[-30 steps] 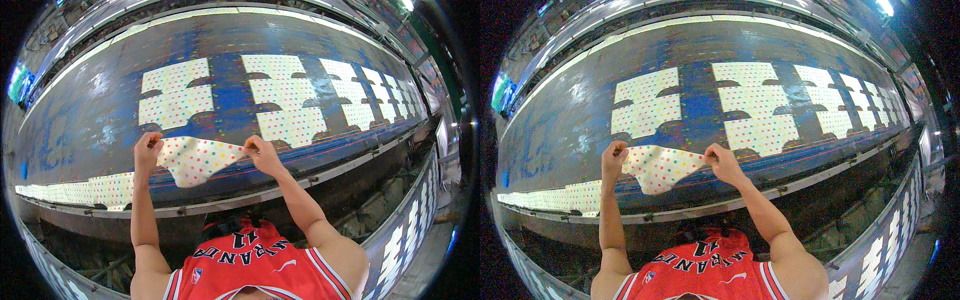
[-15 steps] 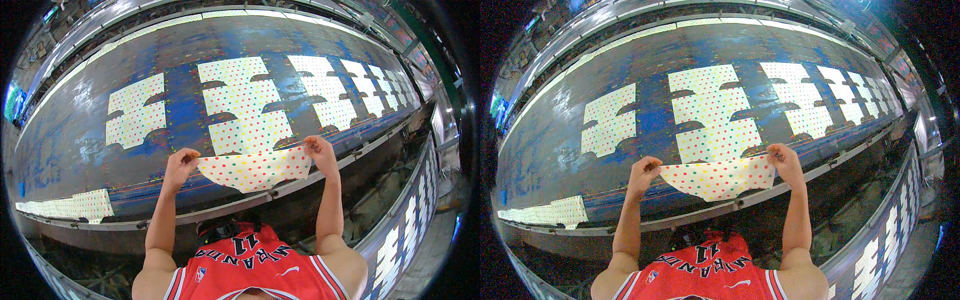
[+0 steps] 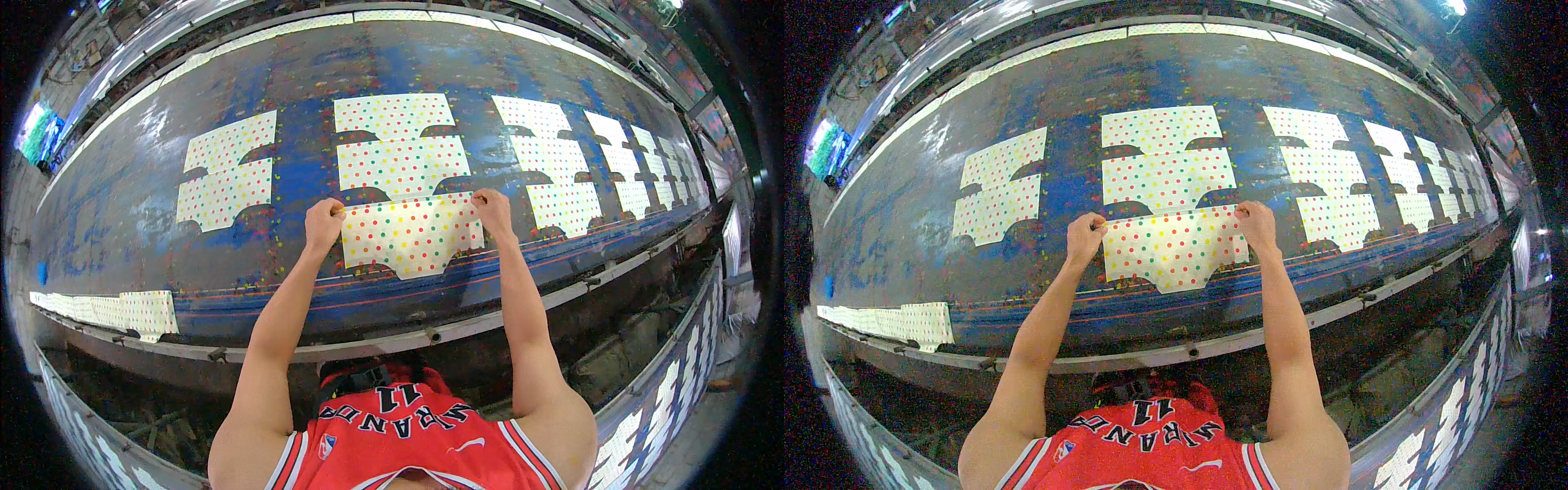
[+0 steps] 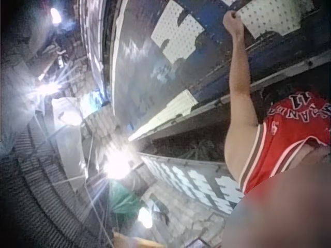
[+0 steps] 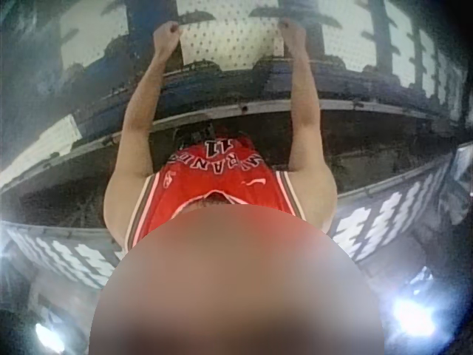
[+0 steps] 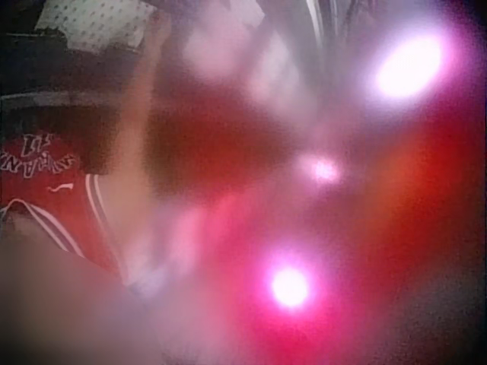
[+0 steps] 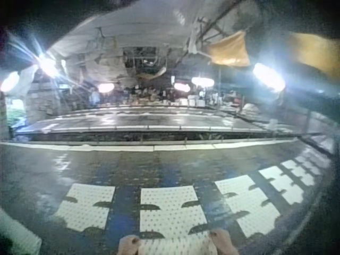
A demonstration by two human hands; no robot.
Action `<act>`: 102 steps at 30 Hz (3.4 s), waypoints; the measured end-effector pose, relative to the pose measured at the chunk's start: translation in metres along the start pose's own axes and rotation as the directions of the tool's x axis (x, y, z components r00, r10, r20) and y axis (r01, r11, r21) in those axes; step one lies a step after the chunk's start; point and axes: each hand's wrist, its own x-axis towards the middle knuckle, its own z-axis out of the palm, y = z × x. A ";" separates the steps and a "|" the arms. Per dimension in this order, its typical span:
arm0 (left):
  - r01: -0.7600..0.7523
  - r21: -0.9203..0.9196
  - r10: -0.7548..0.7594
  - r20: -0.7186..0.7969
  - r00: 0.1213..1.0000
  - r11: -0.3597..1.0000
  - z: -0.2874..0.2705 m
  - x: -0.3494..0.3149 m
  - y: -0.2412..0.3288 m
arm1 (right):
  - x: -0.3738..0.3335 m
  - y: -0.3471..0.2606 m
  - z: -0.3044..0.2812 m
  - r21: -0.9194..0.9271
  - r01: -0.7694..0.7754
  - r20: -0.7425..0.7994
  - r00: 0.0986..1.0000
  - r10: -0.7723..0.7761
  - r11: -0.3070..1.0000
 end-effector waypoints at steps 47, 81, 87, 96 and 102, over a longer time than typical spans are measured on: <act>-0.054 -0.403 -0.029 -0.195 0.980 0.913 -0.262 -0.098 -0.026 | -0.034 -0.223 -0.033 0.572 0.239 0.198 0.888 -0.415 0.784; 0.340 -0.393 -0.223 0.314 0.923 0.854 -0.457 -0.166 -0.257 | -0.216 -0.416 0.196 0.587 -0.294 0.481 0.876 -0.033 0.755; 0.417 -0.500 -0.304 0.293 0.906 0.759 -0.447 -0.182 -0.275 | -0.227 -0.411 0.215 0.553 -0.229 0.452 0.890 -0.057 0.801; 0.450 -0.508 -0.312 0.336 0.889 0.735 -0.430 -0.198 -0.264 | -0.214 -0.390 0.197 0.574 -0.193 0.436 0.894 -0.098 0.796; 0.383 -0.504 -0.332 0.192 0.923 0.774 -0.435 -0.202 -0.267 | -0.229 -0.392 0.202 0.598 -0.190 0.461 0.876 -0.141 0.779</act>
